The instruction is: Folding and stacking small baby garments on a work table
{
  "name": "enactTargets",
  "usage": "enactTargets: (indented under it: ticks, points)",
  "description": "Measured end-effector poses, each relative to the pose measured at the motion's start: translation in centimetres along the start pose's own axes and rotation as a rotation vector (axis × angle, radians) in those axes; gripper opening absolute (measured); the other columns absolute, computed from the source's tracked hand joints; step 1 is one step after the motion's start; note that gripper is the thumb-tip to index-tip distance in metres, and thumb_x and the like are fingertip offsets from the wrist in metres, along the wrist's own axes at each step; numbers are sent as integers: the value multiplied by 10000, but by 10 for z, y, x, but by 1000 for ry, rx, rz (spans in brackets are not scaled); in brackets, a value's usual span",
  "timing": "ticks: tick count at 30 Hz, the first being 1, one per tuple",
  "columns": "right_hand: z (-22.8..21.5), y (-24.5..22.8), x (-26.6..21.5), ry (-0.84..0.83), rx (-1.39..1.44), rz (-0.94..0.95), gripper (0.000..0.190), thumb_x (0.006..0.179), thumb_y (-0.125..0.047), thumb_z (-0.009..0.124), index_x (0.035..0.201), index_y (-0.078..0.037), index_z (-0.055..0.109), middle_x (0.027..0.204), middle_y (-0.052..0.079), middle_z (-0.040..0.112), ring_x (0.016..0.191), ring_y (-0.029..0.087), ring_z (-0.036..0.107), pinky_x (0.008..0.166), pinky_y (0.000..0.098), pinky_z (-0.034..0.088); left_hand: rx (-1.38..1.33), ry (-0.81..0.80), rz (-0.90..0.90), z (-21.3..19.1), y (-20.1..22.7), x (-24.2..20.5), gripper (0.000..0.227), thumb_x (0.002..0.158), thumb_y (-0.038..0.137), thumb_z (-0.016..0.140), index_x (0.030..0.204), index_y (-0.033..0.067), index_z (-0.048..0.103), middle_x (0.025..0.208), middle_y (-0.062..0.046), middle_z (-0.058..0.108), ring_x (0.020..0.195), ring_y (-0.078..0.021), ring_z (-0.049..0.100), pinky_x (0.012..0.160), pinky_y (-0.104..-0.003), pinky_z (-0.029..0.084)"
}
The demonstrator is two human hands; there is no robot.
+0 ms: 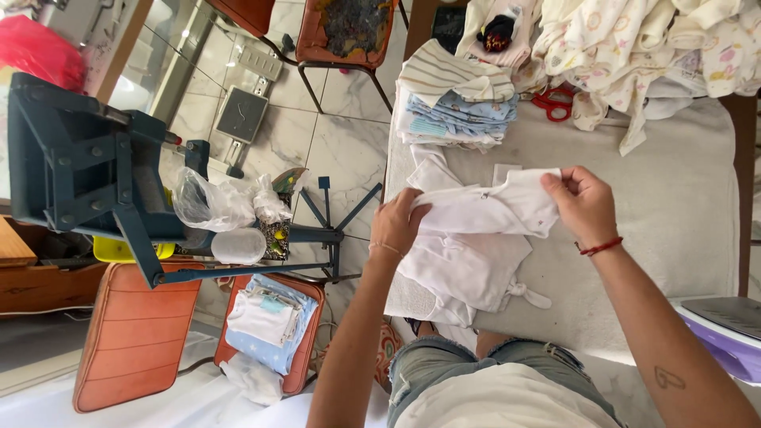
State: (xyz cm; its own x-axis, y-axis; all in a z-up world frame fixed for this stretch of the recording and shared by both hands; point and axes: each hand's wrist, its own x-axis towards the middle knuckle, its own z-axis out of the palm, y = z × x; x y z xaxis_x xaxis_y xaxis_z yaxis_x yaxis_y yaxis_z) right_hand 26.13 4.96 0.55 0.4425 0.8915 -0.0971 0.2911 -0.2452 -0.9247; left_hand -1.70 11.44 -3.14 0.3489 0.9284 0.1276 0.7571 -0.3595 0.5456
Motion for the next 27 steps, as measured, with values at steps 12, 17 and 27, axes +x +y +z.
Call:
enactTargets:
  ticks: [12,17,27]
  points:
    - [-38,-73,17,19,-28,0,131,893,-213,606,881,-98,544,771,-2,563,691,52,488,590,190,385,-246,-32,90,-89,69,53,317,791,448,502,811,131,500,733,27,560,581,-206,518,502,-334,394]
    - [-54,-105,14,-193,101,444,94,839,-202,589,846,-125,536,695,-5,510,570,91,461,441,240,360,-615,-589,-594,-126,95,55,250,705,381,617,683,133,589,651,19,523,605,-96,479,540,-220,367]
    - [-46,-104,11,-167,84,252,66,901,-152,533,859,-101,522,778,11,526,638,105,491,508,227,418,-547,-374,-296,-115,76,45,318,721,421,618,657,140,484,573,49,411,519,-58,336,431,-219,256]
